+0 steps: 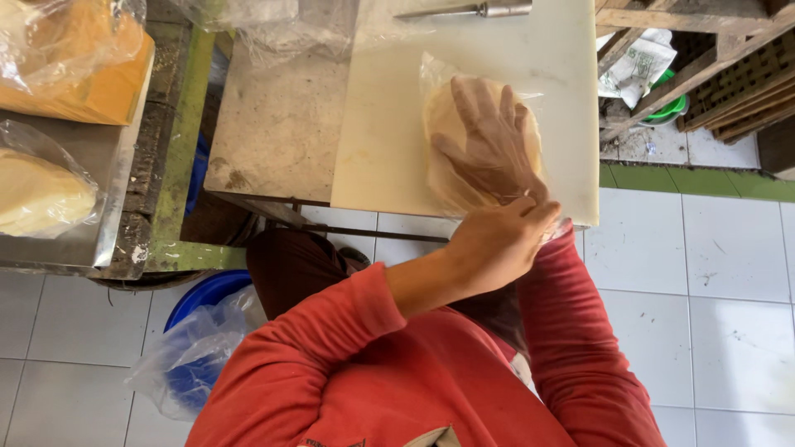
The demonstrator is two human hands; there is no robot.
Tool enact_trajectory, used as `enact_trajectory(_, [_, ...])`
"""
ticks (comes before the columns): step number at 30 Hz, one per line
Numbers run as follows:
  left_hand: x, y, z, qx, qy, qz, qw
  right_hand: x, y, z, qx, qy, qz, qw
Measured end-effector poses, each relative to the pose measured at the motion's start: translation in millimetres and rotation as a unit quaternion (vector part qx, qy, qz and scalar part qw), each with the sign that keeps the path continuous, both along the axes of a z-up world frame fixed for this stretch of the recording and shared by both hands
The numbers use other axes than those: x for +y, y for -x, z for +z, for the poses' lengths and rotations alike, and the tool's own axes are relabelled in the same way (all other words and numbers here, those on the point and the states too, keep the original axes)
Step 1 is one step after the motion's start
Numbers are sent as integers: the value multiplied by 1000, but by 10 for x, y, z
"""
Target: The person separates thin circular wrappers by hand, peeling them apart one at a time and placing them in stacks on a white surface.
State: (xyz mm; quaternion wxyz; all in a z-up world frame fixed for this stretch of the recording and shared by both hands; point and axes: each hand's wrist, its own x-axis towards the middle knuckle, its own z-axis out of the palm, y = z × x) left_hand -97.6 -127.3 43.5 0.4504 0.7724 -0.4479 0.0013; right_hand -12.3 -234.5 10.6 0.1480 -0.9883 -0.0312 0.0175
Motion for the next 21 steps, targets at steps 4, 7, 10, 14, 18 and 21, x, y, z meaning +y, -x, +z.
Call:
enact_trajectory(4, [417, -295, -28, -139, 207, -28, 968, -129, 0, 226, -79, -162, 94, 979])
enact_trajectory(7, [712, -781, 5, -135, 235, 174, 947, -187, 126, 92, -64, -627, 89, 771])
enact_trajectory(10, [827, -1315, 16, -80, 167, 262, 947, -104, 251, -146, -98, -728, 43, 677])
enact_trajectory(14, [702, -1646, -145, 224, 107, 171, 953, 9, 273, -322, -129, -734, 29, 666])
enact_trajectory(18, [665, -1758, -500, 258, 189, 196, 927, 32, 336, -402, -92, -763, 5, 640])
enact_trajectory(21, [720, -1839, -764, 259, 218, 231, 912, -55, 367, -374, -10, -855, -45, 516])
